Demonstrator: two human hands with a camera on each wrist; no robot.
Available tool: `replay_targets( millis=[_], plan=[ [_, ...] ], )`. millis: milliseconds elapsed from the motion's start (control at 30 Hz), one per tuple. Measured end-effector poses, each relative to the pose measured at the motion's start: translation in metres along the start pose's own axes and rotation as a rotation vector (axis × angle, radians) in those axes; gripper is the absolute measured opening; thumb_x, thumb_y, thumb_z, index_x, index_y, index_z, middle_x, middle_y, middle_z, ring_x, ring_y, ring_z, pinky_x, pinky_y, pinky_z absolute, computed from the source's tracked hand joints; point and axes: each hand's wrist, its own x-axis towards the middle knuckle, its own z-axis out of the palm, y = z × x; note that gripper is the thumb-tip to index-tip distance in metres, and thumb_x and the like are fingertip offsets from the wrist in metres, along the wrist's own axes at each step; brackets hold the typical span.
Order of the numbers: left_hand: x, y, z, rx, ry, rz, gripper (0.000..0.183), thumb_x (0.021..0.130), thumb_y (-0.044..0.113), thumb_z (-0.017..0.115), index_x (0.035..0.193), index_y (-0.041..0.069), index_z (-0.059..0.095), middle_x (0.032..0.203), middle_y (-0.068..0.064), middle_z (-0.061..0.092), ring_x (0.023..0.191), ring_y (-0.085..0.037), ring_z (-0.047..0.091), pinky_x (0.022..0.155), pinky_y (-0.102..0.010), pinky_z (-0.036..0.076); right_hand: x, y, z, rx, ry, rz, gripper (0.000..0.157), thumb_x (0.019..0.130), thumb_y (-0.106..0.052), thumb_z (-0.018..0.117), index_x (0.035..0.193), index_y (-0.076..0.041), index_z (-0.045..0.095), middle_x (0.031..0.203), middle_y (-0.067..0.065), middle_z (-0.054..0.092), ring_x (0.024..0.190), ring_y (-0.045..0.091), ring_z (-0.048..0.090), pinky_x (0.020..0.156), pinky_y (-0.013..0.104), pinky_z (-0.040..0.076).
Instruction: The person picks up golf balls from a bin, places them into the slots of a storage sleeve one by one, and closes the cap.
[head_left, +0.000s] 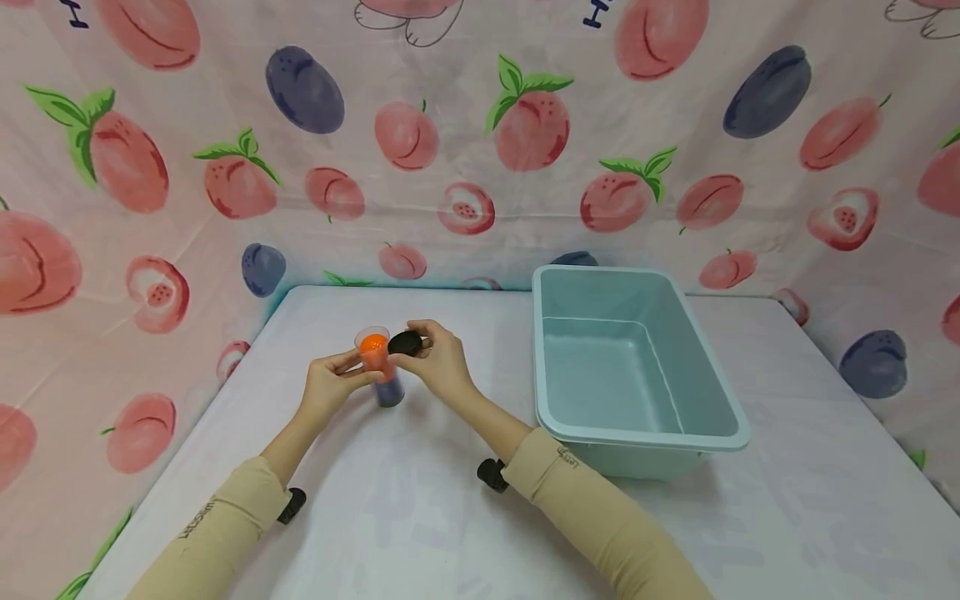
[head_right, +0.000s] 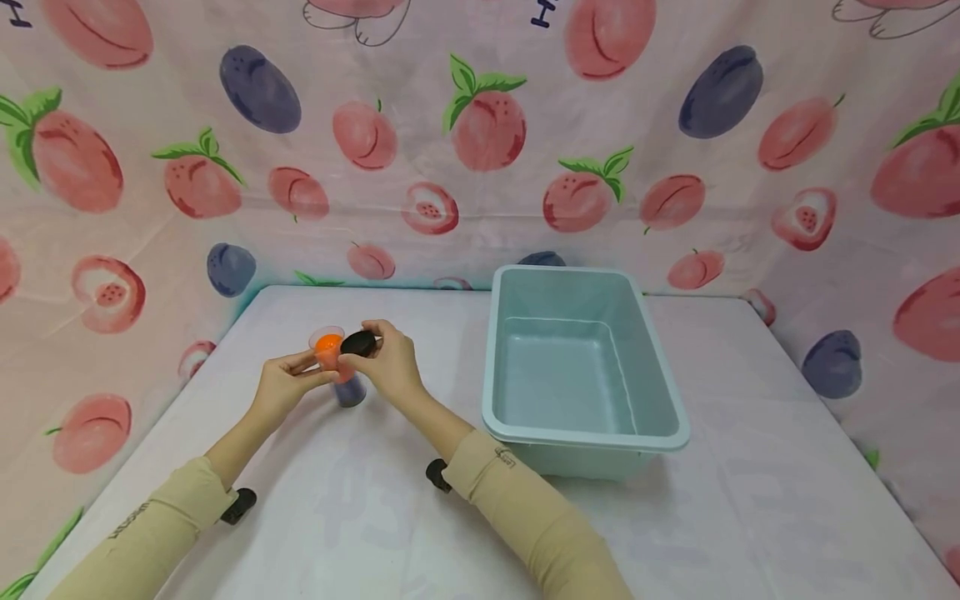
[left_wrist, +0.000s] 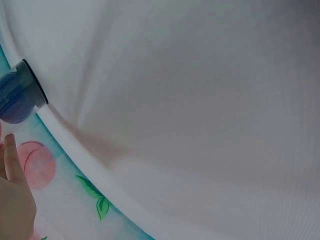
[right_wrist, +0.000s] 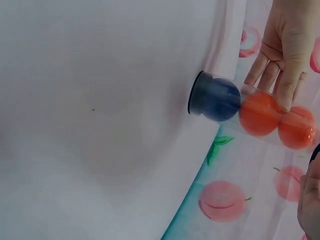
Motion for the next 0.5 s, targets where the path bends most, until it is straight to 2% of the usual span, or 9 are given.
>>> replay_targets(
  millis=[200,333,500],
  plan=[
    [-0.001,0.000,0.000,0.019,-0.002,-0.003,0.062,0.076,0.008,0.077,0.130,-0.006,0.051,0.131,-0.025,0.051,0.080,0.012,0.063,0.078,-0.012,0.052,0.012,-0.008,0.004,-0.049,0.017,-0.018,0.053,0.076,-0.013,0.079,0.121,0.003,0.058,0.117,0.018,0.061,0.094,0.027,0.065,0.081,0.026,0.056],
    [-0.001,0.000,-0.001,0.022,-0.002,-0.005,0.061,0.077,0.008,0.076,0.131,-0.005,0.051,0.132,-0.024,0.050,0.081,0.012,0.063,0.079,-0.012,0.052,0.016,-0.017,0.006,-0.181,-0.001,-0.045,0.051,0.078,-0.012,0.077,0.122,0.004,0.056,0.121,0.018,0.059,0.106,0.027,0.060,0.091,0.030,0.053],
    [-0.001,0.000,0.000,0.003,-0.007,0.000,0.061,0.077,0.006,0.076,0.131,-0.005,0.050,0.131,-0.025,0.050,0.079,0.013,0.063,0.078,-0.013,0.052,0.019,-0.029,0.006,-0.342,-0.022,-0.030,0.050,0.080,-0.013,0.075,0.124,0.003,0.055,0.122,0.015,0.060,0.106,0.025,0.058,0.093,0.032,0.051]
  ],
)
